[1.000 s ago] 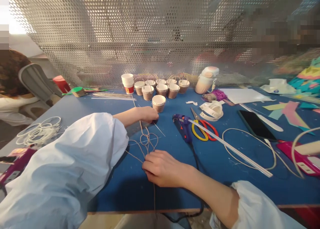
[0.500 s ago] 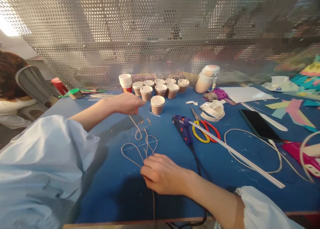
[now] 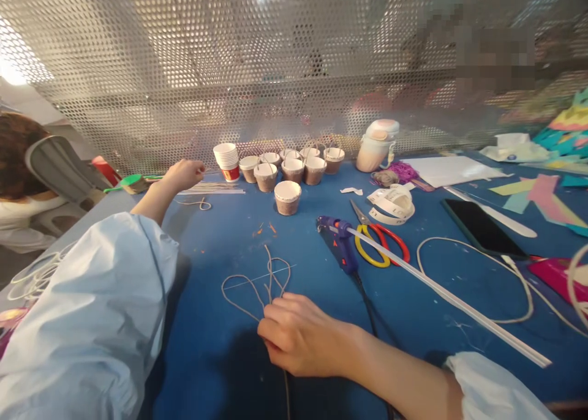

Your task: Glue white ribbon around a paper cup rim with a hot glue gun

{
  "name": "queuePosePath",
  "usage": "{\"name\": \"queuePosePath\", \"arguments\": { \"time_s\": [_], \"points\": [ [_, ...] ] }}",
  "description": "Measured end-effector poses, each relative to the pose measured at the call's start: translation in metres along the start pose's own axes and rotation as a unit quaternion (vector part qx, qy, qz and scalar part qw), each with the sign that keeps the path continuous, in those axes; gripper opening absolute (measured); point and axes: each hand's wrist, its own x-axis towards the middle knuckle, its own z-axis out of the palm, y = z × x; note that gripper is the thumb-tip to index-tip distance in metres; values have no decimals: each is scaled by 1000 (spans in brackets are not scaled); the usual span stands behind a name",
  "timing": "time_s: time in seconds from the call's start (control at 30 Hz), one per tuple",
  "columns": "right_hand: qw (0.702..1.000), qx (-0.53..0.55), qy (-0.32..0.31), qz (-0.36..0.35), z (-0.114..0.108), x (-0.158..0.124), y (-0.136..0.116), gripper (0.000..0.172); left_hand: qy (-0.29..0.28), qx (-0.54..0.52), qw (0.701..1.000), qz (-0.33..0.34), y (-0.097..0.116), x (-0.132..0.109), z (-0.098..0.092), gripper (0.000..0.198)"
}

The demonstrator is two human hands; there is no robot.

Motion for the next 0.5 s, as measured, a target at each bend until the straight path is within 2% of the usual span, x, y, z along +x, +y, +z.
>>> {"name": "queuePosePath", "arguments": {
  "time_s": [0.17,0.3,0.37,0.43,0.5],
  "points": [
    [1000,0,-2,1,-1,0,0,10,0,4,1000,-11,-3,-3,19,46],
    [1000,4,17,-4,2,0,0,10,8,-1,1000,1,2,-15,20,46],
    [1000,0,26,-6,2,-1,0,10,15,-6,1000,6,13,-25,15,42],
    [1000,-2,23,-12,1,0,0,11,28,-21,999,26,33,-42,8,40],
    [999,11,24,-23,-2,1,1,14,38,-83,990,107,60,-67,-4,36]
  ]
}}
